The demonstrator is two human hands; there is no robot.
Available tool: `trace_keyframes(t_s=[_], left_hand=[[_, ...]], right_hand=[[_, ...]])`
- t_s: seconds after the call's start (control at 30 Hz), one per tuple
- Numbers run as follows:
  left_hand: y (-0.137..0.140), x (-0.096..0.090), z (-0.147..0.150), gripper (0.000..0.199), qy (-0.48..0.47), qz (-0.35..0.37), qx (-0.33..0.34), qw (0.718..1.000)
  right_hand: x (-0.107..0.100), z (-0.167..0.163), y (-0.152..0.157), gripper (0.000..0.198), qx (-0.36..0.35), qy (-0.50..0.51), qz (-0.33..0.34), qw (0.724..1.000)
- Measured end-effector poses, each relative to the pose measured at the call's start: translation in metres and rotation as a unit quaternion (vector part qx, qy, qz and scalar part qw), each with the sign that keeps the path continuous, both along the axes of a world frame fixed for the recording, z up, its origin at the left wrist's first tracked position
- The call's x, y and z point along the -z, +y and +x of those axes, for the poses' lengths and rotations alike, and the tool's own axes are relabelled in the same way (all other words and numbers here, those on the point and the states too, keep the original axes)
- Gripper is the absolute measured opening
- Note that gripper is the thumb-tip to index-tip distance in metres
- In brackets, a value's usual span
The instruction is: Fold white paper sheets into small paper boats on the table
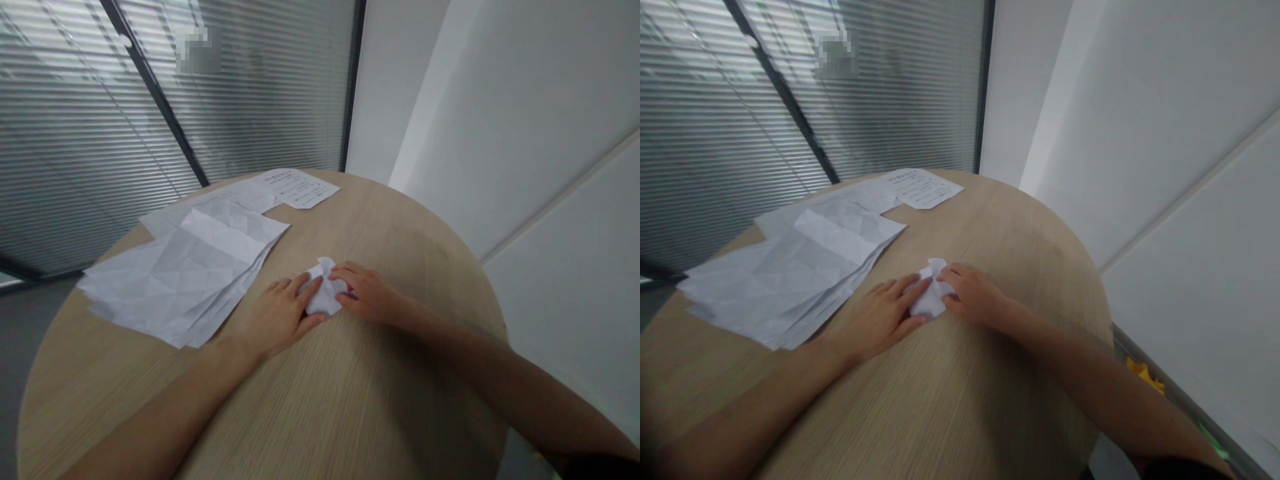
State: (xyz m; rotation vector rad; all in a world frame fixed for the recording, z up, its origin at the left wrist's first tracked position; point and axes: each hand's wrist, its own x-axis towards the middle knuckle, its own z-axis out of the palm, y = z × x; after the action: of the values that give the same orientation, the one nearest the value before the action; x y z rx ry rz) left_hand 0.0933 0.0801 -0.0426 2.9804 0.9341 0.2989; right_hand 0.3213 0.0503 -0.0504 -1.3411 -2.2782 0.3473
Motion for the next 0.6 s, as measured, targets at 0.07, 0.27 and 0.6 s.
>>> trace_keyframes(t_s=[0.07, 0.27, 0.6], left_hand=[[-0.0009, -0.0018, 0.0012, 0.061, -0.008, -0.001, -0.008, 1.000], [-0.0045, -0.0087, 0.0059, 0.054, 0.007, 0.035, -0.043, 0.998], [-0.0056, -0.0076, 0.0049, 0.052, 0.019, 0.067, -0.062, 0.996]], right_hand=[[0.0032, -0.0003, 0.0007, 0.042, 0.004, -0.019, 0.005, 1.000], [0.0006, -0.0019, -0.0007, 0.040, -0.009, -0.084, 0.010, 0.996], [-0.0017, -0.0009, 0.0055, 0.044, -0.055, -0.076, -0.004, 0.996]])
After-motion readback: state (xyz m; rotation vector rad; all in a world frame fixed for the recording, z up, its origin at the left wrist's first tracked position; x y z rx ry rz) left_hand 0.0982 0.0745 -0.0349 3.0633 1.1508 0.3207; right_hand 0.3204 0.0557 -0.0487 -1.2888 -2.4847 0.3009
